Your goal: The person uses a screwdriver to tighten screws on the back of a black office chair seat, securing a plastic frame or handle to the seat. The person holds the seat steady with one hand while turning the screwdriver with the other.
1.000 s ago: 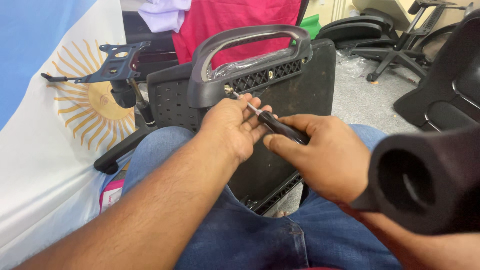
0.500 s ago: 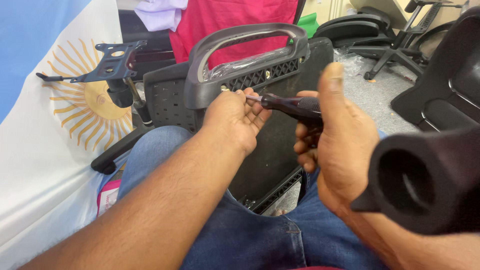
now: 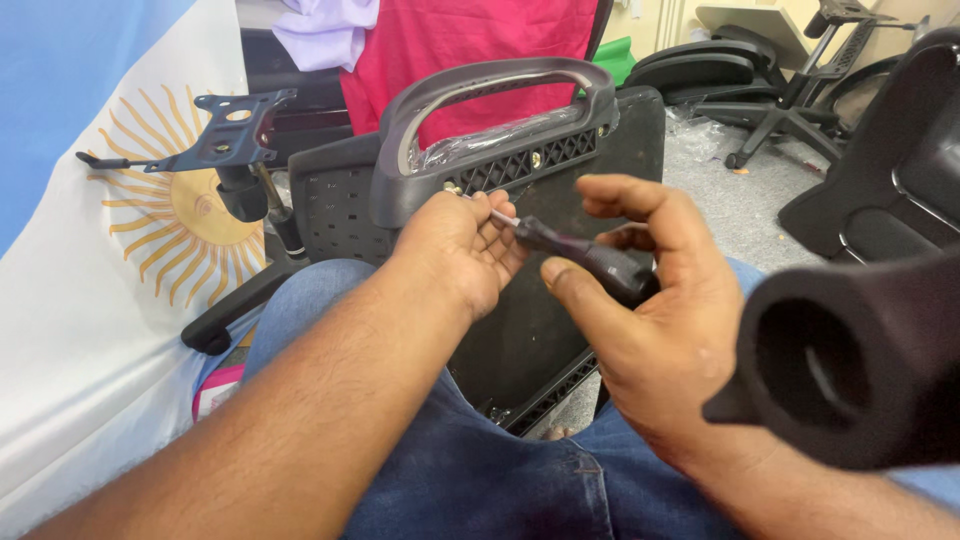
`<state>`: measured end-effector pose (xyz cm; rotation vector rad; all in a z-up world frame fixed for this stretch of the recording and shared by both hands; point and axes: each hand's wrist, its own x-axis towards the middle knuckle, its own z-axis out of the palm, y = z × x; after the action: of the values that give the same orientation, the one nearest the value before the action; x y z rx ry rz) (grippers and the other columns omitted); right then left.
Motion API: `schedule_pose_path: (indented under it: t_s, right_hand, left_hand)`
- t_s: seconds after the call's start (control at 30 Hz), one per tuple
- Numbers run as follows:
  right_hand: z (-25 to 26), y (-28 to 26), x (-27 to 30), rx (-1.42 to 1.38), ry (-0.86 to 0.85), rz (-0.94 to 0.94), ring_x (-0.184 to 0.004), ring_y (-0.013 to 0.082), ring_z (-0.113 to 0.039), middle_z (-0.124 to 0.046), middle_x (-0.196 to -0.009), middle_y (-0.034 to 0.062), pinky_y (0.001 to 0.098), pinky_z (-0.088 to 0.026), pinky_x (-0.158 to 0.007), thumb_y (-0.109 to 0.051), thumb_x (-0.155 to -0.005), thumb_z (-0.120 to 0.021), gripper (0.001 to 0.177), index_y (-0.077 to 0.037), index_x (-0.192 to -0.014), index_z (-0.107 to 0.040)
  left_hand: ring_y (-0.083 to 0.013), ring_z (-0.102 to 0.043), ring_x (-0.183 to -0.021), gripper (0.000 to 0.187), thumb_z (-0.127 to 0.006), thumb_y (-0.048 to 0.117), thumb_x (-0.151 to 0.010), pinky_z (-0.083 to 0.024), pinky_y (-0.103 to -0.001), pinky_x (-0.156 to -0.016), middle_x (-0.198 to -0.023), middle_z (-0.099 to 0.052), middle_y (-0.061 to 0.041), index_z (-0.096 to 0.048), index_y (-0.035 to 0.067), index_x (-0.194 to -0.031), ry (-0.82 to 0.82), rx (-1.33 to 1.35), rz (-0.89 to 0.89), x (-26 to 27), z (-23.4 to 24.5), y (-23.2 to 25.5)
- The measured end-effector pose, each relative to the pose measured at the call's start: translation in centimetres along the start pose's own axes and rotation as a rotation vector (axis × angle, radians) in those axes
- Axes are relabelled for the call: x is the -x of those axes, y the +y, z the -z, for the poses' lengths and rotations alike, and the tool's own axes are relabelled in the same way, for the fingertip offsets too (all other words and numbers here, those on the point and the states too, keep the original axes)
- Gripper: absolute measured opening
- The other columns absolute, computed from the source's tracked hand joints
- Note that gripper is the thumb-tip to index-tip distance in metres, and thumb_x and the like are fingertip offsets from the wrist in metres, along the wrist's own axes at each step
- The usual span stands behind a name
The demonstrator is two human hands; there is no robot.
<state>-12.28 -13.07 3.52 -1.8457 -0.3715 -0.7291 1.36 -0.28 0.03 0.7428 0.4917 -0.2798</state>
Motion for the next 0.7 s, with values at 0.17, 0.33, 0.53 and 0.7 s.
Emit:
schedule_pose_path:
  t_s: [0.17,0.33,0.53,0.7]
  right_hand:
    - [0.0,1.0,-0.8,-0.565,-0.011,-1.068,-0.07,0.0245,-0.065,-0.07,-0.092,0.01,0.0365,-0.053,-0.058,-0.043,-0.097,-0.052,0.043,-0.008,-0.121,-0.061]
    - [0.6,2.0,-0.4,-0.717,-0.378,-1.109,-0.059,0.0166,-0.063,-0.07,-0.076,0.0062,0.0283,-0.046,-0.046,-0.046,-0.097,-0.056,0.043,-0.01,-0.112,-0.072]
    - [-0.1,2.2,0.0,-0.39,-0.264,-1.214,-0.059,0.0203,-0.057,-0.068,-0.077,0.009,0.0352,-0.045,-0.048,-0.033,-0.098,-0.06,0.029,-0.006,-0.103,-0.071]
    - [0.1,2.2,0.1,-0.436,-0.218,-1.269,-0.062,0.0241,-0.062,-0.069,-0.08,0.0128,0.0357,-0.047,-0.05,-0.031,-0.098,-0.061,0.029,-0.005,-0.104,-0.072]
  left_hand:
    - [-0.0185,-0.062,-0.077,0.023,-0.052,0.021,-0.103,-0.057,-0.037,-0.077,-0.087,-0.063,-0.004,-0.068,0.005,-0.102,-0.01,0.012,-0.037,0.4,0.5,-0.7]
    - [-0.0262,-0.063,-0.086,0.025,-0.06,0.028,-0.102,-0.06,-0.044,-0.081,-0.094,-0.061,-0.009,-0.061,0.003,-0.104,0.078,0.001,-0.041,1.6,0.5,-0.2]
    - [-0.0298,-0.069,-0.09,0.029,-0.061,0.033,-0.098,-0.063,-0.044,-0.08,-0.097,-0.066,-0.01,-0.063,0.005,-0.101,0.183,0.066,-0.062,-0.1,0.1,1.1]
    - [-0.0264,-0.068,-0.086,0.024,-0.065,0.03,-0.096,-0.062,-0.039,-0.079,-0.096,-0.068,-0.009,-0.066,0.006,-0.097,0.19,0.097,-0.089,-1.1,0.2,0.1]
